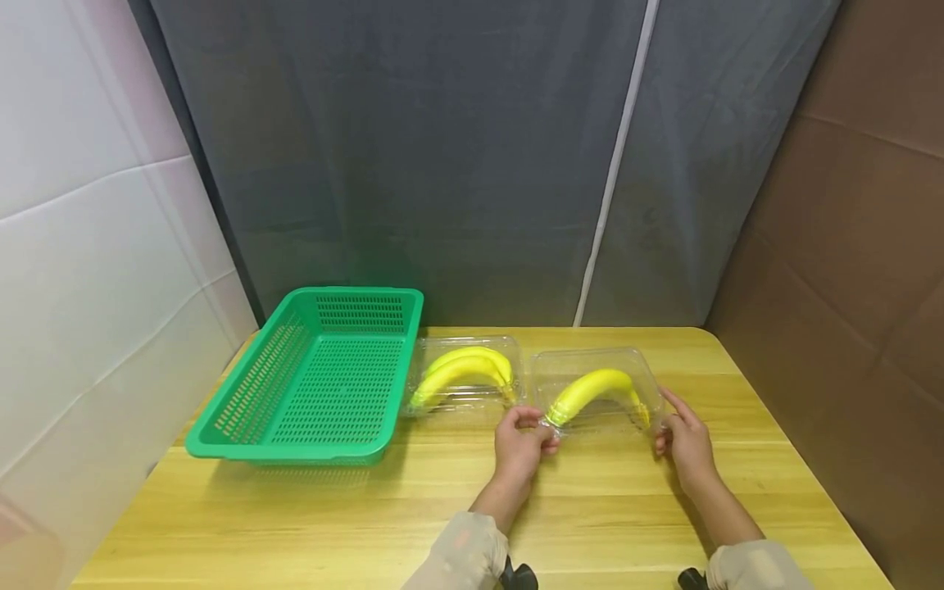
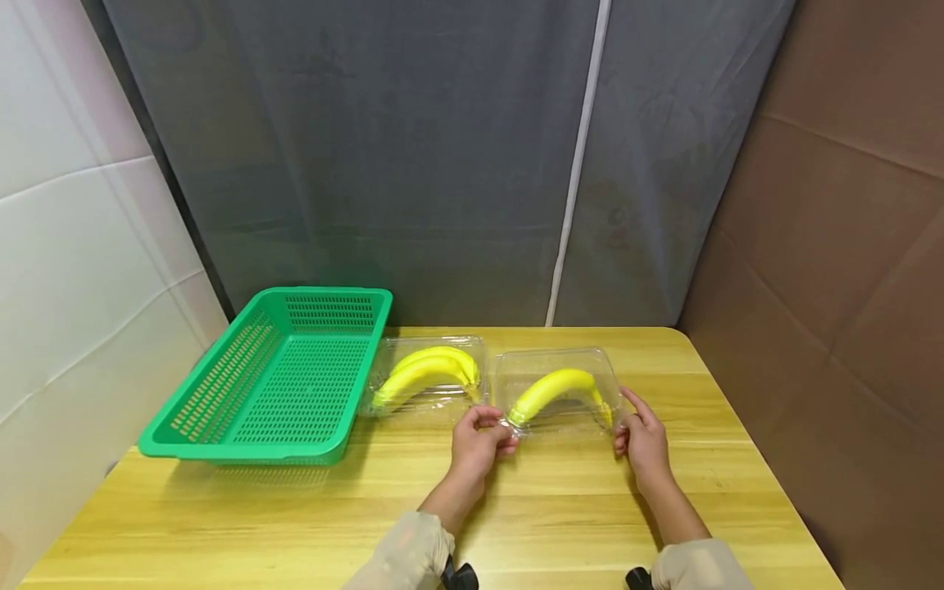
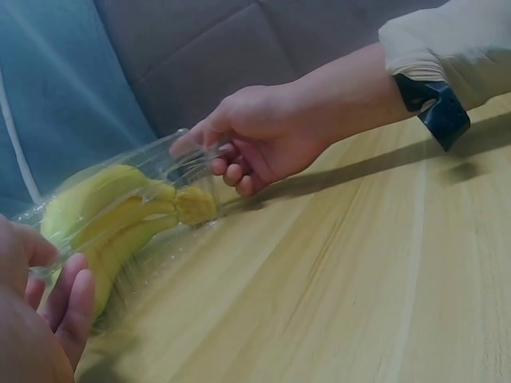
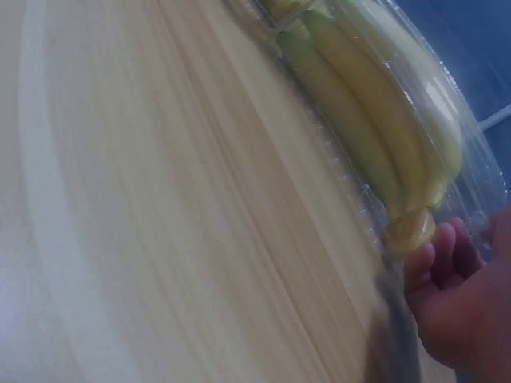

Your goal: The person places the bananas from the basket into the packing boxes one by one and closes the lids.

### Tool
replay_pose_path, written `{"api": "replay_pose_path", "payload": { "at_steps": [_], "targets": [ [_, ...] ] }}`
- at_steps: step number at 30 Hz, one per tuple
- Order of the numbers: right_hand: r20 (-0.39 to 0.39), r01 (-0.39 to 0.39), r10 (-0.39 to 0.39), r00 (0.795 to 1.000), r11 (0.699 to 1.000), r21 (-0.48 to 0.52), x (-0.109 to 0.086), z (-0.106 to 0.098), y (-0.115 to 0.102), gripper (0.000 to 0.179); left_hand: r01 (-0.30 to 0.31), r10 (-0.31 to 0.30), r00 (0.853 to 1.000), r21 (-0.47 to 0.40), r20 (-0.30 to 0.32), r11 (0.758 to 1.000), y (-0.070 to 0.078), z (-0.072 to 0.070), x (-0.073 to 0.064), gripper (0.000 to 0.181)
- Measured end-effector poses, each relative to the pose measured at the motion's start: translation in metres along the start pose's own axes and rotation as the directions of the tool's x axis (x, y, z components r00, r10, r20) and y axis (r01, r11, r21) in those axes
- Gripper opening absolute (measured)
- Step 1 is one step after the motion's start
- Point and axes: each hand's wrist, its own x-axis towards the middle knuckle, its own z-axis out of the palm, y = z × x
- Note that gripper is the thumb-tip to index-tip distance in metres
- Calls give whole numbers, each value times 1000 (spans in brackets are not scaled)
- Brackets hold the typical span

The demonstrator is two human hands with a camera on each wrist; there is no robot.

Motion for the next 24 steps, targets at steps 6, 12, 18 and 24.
{"api": "replay_pose_path", "payload": {
  "at_steps": [6,12,18,24],
  "targets": [
    [45,11,-12,999,1000,13,-1,-2,0,56,20,-20,1000,28,0,999,4,-1,-2,30],
    [22,35,-35,999,999,-3,-1,-1,2,53,26,-26,1000,32,3,999,5,0,0,29],
    [-81,42,-46,996,998,-52,-3,3,3,49,23,-23,1000,44,17,999,4,-2,-1,28],
    [-150,45,-52,987,998,-48,-5,9,3,45,4,-4,1000,39,15,999,5,-3,0,29]
  ]
}}
